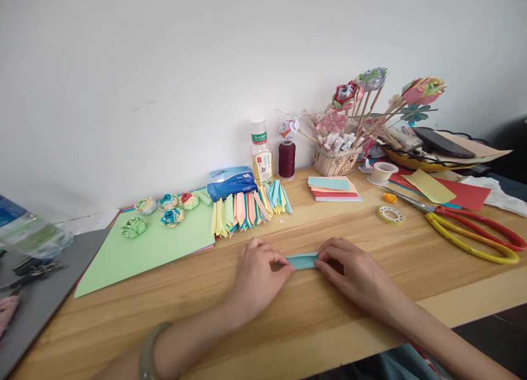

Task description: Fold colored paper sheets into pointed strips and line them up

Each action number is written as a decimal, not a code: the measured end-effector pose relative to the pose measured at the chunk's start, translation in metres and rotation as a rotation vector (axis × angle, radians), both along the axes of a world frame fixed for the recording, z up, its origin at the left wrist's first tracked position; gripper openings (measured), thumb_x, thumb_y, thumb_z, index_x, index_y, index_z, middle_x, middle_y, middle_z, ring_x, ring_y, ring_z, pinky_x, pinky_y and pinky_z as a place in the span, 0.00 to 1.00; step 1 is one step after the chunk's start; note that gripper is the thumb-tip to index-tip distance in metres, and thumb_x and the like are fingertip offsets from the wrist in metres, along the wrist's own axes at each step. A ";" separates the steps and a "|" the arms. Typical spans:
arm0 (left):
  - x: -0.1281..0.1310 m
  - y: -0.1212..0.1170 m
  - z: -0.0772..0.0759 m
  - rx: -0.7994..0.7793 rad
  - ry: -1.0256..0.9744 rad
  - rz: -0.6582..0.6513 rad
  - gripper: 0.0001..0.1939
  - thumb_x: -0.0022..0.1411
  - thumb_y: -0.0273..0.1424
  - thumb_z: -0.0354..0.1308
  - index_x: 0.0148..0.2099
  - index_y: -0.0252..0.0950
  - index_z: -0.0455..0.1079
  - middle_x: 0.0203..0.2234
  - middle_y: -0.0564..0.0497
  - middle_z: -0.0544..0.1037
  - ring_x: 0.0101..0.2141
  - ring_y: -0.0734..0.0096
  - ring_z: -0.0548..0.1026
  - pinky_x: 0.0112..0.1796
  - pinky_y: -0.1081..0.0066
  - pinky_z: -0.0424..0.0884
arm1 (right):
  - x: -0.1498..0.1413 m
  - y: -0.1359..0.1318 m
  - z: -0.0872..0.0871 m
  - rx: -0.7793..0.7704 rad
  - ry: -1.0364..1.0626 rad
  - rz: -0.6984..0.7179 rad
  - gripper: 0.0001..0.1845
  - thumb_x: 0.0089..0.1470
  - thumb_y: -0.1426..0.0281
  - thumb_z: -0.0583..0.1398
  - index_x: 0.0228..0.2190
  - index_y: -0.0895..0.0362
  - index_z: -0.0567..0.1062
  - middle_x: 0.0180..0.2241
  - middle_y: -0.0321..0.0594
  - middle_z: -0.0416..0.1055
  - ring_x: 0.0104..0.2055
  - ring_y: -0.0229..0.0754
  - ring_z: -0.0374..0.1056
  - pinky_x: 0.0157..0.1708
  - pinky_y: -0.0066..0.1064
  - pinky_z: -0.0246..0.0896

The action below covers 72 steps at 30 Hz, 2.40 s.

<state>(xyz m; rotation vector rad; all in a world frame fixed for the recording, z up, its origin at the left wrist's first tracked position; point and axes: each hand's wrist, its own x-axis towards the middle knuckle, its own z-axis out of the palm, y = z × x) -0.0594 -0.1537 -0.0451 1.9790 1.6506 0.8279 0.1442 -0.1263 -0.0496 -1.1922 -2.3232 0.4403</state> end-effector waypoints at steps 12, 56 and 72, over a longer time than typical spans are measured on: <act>0.008 0.001 0.002 0.012 0.189 0.033 0.07 0.52 0.27 0.64 0.24 0.37 0.70 0.28 0.53 0.73 0.38 0.61 0.66 0.40 0.58 0.60 | -0.005 -0.003 -0.004 0.113 -0.070 -0.049 0.08 0.51 0.76 0.55 0.23 0.55 0.66 0.26 0.39 0.67 0.30 0.43 0.64 0.30 0.33 0.60; -0.005 -0.029 -0.002 0.529 0.866 -0.467 0.22 0.70 0.35 0.38 0.53 0.28 0.67 0.54 0.44 0.68 0.58 0.62 0.60 0.55 0.55 0.53 | 0.019 -0.012 -0.001 0.115 -0.418 0.471 0.34 0.62 0.58 0.48 0.63 0.58 0.42 0.63 0.46 0.44 0.65 0.48 0.41 0.60 0.53 0.41; -0.014 -0.015 0.013 0.341 0.569 -0.505 0.12 0.65 0.28 0.49 0.46 0.33 0.71 0.45 0.45 0.73 0.52 0.55 0.64 0.51 0.56 0.63 | 0.022 0.005 0.006 0.256 -0.267 0.339 0.20 0.61 0.66 0.51 0.53 0.57 0.68 0.56 0.50 0.62 0.59 0.53 0.55 0.52 0.52 0.57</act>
